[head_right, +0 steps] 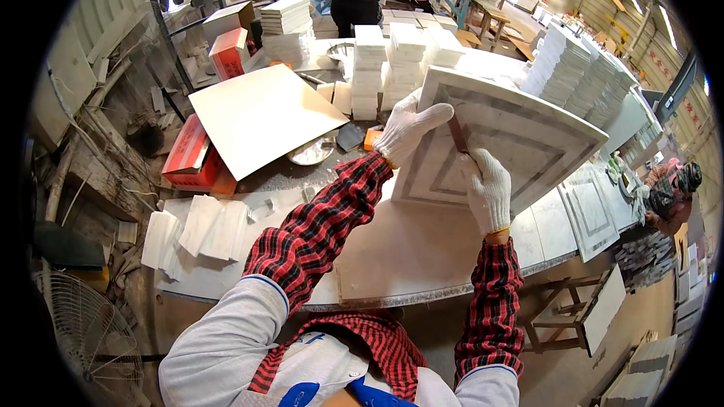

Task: The person uses a utility knife to trim excess material from the edges of white plastic panels. They repeatedly score and snap off strips, then scrape the edges to smooth them. The person also applies a liquid from a small bottle to the panel edges before continuing to trim and clean the surfaces.

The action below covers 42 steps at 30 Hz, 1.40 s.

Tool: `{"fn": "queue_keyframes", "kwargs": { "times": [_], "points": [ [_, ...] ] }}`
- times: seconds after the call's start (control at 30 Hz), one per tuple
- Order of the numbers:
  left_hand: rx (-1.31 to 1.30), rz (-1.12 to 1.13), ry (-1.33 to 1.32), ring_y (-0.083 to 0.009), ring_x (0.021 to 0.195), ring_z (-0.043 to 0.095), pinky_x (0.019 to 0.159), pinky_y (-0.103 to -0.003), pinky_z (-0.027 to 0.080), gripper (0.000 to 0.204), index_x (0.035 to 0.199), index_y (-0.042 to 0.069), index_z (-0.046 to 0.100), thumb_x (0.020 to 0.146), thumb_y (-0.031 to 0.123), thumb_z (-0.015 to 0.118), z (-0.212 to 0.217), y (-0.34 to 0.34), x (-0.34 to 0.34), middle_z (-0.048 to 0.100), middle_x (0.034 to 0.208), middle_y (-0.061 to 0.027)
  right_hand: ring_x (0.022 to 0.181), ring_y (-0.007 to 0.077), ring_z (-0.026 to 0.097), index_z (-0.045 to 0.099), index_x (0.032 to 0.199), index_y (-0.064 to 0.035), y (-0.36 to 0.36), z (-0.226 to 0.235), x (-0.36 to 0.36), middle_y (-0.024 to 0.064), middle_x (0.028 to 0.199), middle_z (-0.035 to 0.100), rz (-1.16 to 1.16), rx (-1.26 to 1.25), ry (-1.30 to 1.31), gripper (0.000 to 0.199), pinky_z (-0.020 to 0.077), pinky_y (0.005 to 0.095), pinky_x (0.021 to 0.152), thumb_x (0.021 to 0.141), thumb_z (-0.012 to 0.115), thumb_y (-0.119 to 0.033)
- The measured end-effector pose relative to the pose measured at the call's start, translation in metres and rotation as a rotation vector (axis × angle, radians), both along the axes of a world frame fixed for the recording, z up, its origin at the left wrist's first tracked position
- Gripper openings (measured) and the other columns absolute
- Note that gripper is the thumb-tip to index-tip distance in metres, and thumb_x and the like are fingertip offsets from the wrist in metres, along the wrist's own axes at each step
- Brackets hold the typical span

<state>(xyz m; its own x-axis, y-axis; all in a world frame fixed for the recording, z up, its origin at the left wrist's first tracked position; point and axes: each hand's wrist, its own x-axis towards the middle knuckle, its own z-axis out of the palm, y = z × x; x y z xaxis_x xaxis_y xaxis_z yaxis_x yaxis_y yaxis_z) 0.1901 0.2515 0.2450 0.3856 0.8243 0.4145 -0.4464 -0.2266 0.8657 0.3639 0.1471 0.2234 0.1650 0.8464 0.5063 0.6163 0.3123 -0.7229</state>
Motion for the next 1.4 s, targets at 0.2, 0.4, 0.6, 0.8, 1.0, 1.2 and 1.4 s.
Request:
{"fn": "queue_keyframes", "kwargs": {
  "times": [0.2, 0.4, 0.6, 0.8, 1.0, 1.2, 1.4],
  "points": [
    [-0.071, 0.004, 0.016, -0.0073, 0.094, 0.059, 0.085, -0.025, 0.049, 0.034, 0.114, 0.003, 0.069, 0.089, 0.025, 0.077, 0.002, 0.004, 0.002, 0.069, 0.102, 0.0, 0.068, 0.0103, 0.051, 0.066, 0.098, 0.0032, 0.017, 0.013, -0.012, 0.0043, 0.075, 0.059, 0.059, -0.014, 0.077, 0.018, 0.0444, 0.028, 0.063, 0.094, 0.063, -0.015],
    [-0.039, 0.051, -0.015, -0.0065, 0.088, 0.06, 0.079, -0.025, 0.051, 0.036, 0.112, 0.002, 0.07, 0.087, 0.027, 0.076, -0.007, 0.004, 0.009, 0.07, 0.098, -0.0013, 0.073, 0.009, 0.058, 0.068, 0.109, 0.0047, 0.013, 0.038, -0.026, 0.0067, 0.081, 0.066, 0.102, -0.184, 0.304, 0.025, 0.0488, 0.0265, 0.065, 0.092, 0.065, -0.013],
    [0.044, 0.002, 0.026, -0.0043, 0.089, 0.052, 0.08, -0.023, 0.046, 0.031, 0.113, 0.004, 0.068, 0.093, 0.028, 0.07, -0.002, 0.002, 0.003, 0.064, 0.096, 0.0034, 0.069, 0.0076, 0.06, 0.069, 0.122, -0.0041, -0.02, 0.045, -0.012, 0.0031, 0.081, 0.068, -0.054, 0.267, -0.134, 0.029, 0.0471, 0.0229, 0.059, 0.094, 0.064, -0.009],
    [0.002, 0.015, 0.097, -0.0047, 0.084, 0.053, 0.073, -0.023, 0.046, 0.031, 0.111, 0.005, 0.07, 0.091, 0.029, 0.071, -0.009, 0.005, 0.001, 0.064, 0.093, 0.0041, 0.054, 0.0012, 0.044, 0.053, 0.141, 0.001, -0.038, 0.117, -0.024, -0.0003, 0.072, 0.061, -0.17, 0.086, 0.371, 0.044, 0.0322, 0.0173, 0.047, 0.1, 0.059, -0.014],
    [0.021, 0.033, 0.121, -0.0049, 0.088, 0.058, 0.079, -0.023, 0.049, 0.036, 0.117, 0.004, 0.069, 0.091, 0.028, 0.072, -0.013, 0.007, 0.009, 0.07, 0.1, 0.0002, 0.052, 0.0016, 0.046, 0.069, 0.121, -0.0011, 0.002, 0.142, 0.001, 0.0003, 0.074, 0.063, -0.277, -0.07, 0.401, 0.032, 0.0331, 0.0173, 0.045, 0.096, 0.062, -0.018],
    [-0.008, 0.014, 0.08, -0.0058, 0.088, 0.061, 0.079, -0.024, 0.051, 0.039, 0.116, 0.003, 0.07, 0.089, 0.03, 0.075, -0.014, 0.005, 0.011, 0.072, 0.099, -0.0012, 0.051, 0.003, 0.047, 0.07, 0.117, -0.0007, 0.001, 0.15, -0.05, 0.0017, 0.073, 0.064, -0.304, -0.11, 0.329, 0.03, 0.0342, 0.0185, 0.044, 0.094, 0.063, -0.018],
    [-0.042, 0.015, 0.068, -0.0062, 0.085, 0.061, 0.078, -0.025, 0.051, 0.035, 0.112, 0.006, 0.073, 0.088, 0.031, 0.076, 0.001, -0.012, 0.002, 0.073, 0.095, -0.0007, 0.049, 0.0037, 0.049, 0.071, 0.116, 0.0, 0.015, 0.15, -0.078, 0.0021, 0.071, 0.064, -0.292, -0.124, 0.281, 0.03, 0.0364, 0.0185, 0.043, 0.093, 0.062, -0.018]
  ]
}}
